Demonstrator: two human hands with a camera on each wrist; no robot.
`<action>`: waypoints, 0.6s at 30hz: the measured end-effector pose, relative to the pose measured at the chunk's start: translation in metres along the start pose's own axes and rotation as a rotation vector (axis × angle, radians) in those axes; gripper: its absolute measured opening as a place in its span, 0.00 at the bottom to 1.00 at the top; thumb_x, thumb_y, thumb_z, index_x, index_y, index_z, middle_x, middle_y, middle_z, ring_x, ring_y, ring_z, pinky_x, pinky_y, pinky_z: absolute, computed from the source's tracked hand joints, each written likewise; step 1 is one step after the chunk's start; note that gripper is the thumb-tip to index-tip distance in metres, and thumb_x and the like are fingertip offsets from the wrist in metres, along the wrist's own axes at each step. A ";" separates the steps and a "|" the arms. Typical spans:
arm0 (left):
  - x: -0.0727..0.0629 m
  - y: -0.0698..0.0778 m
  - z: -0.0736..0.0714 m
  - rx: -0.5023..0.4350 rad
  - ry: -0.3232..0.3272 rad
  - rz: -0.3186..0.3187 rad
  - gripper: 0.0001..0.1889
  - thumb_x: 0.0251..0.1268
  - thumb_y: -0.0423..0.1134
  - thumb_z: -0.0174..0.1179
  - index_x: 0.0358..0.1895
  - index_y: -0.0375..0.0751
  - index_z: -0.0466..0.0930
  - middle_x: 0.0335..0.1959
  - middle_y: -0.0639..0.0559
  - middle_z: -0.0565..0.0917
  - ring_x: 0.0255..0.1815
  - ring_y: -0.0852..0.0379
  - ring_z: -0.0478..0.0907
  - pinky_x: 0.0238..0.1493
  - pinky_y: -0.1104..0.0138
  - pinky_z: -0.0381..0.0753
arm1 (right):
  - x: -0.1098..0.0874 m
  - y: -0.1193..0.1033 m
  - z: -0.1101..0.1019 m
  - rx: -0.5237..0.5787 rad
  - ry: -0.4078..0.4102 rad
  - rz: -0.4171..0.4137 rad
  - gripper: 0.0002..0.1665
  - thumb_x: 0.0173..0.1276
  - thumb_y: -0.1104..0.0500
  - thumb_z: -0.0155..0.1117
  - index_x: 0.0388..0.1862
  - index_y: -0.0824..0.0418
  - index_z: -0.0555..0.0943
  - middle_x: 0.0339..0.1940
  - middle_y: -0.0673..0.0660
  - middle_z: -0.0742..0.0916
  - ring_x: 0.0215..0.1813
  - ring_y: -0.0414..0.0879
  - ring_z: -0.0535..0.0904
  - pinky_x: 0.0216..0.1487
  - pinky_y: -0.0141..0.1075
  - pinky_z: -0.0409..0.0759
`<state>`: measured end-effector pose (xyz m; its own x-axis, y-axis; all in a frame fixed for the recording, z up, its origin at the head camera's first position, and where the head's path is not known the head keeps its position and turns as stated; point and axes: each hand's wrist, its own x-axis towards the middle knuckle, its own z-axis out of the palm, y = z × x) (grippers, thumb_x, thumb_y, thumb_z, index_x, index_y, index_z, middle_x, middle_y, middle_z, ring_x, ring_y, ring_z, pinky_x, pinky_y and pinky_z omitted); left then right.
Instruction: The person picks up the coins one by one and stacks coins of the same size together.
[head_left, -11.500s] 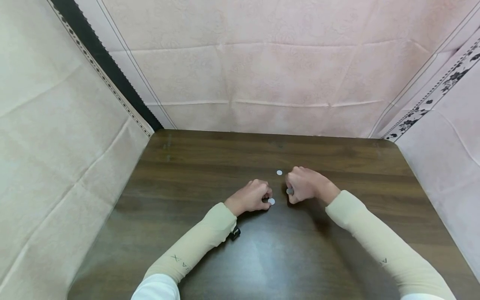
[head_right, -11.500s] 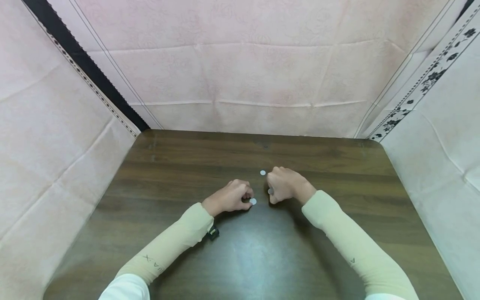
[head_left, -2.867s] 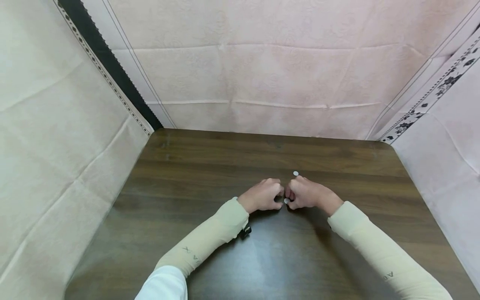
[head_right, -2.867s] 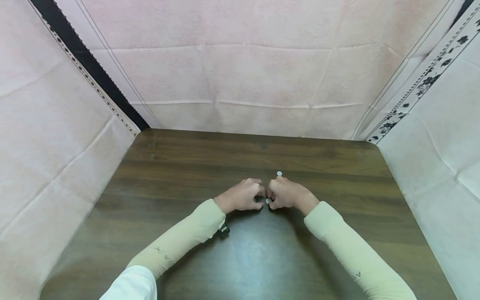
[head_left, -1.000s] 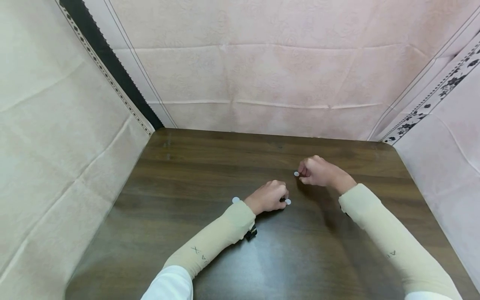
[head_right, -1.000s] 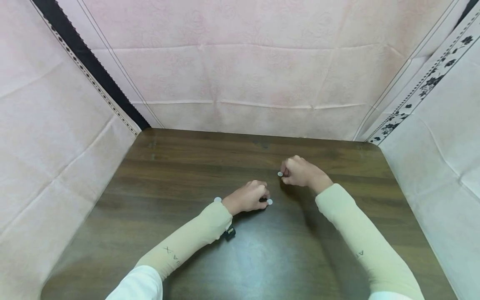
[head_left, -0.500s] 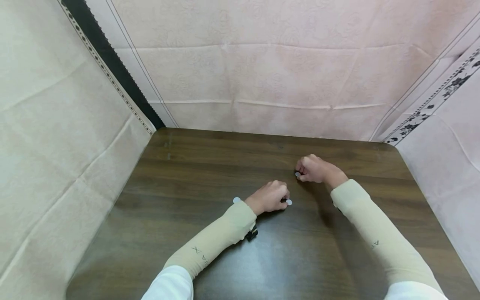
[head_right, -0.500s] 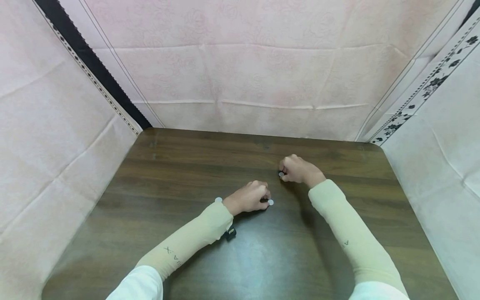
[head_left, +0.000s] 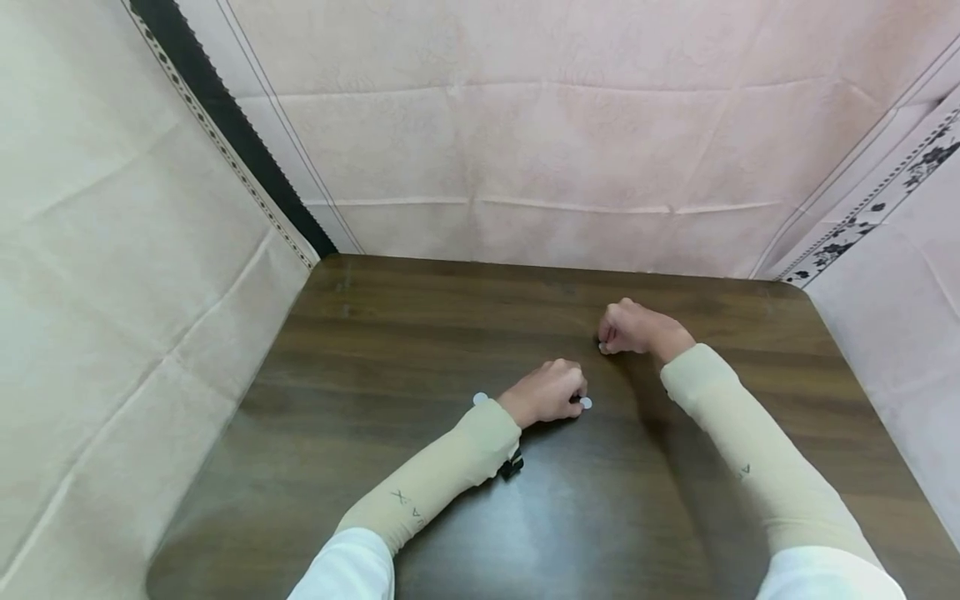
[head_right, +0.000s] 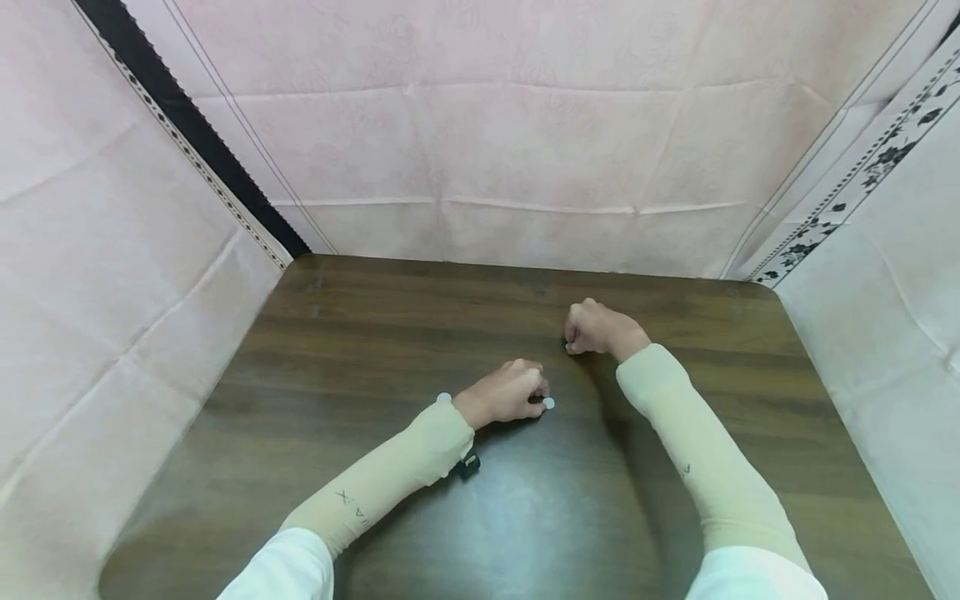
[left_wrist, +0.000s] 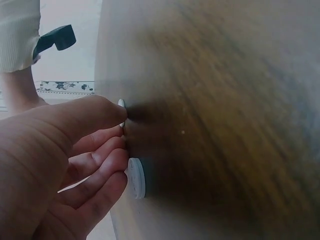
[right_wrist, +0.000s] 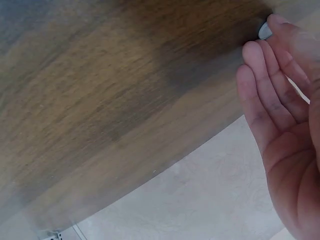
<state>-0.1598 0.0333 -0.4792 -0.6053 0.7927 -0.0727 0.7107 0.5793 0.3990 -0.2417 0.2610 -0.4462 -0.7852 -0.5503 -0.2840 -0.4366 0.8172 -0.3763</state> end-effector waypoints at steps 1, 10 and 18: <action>0.000 0.000 0.000 0.003 -0.001 -0.001 0.07 0.73 0.40 0.67 0.44 0.43 0.92 0.44 0.52 0.86 0.39 0.61 0.79 0.41 0.76 0.78 | 0.000 -0.001 -0.001 0.002 -0.007 0.008 0.10 0.69 0.65 0.73 0.26 0.57 0.90 0.26 0.49 0.88 0.27 0.39 0.77 0.32 0.34 0.76; -0.001 0.000 -0.001 0.011 -0.008 -0.004 0.07 0.73 0.41 0.68 0.44 0.43 0.91 0.43 0.53 0.85 0.39 0.61 0.77 0.41 0.75 0.77 | 0.010 -0.004 0.007 -0.058 -0.020 0.066 0.22 0.60 0.64 0.68 0.11 0.51 0.72 0.12 0.43 0.64 0.18 0.38 0.55 0.23 0.33 0.58; -0.003 0.000 -0.001 -0.006 -0.001 -0.008 0.07 0.72 0.41 0.69 0.45 0.42 0.91 0.43 0.53 0.85 0.39 0.62 0.78 0.41 0.76 0.78 | 0.009 -0.008 0.009 -0.086 -0.008 0.104 0.16 0.59 0.62 0.70 0.16 0.53 0.75 0.15 0.45 0.69 0.20 0.40 0.61 0.24 0.35 0.63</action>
<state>-0.1582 0.0310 -0.4779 -0.6109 0.7880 -0.0764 0.7036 0.5846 0.4040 -0.2414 0.2480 -0.4534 -0.8248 -0.4631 -0.3246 -0.3894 0.8813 -0.2679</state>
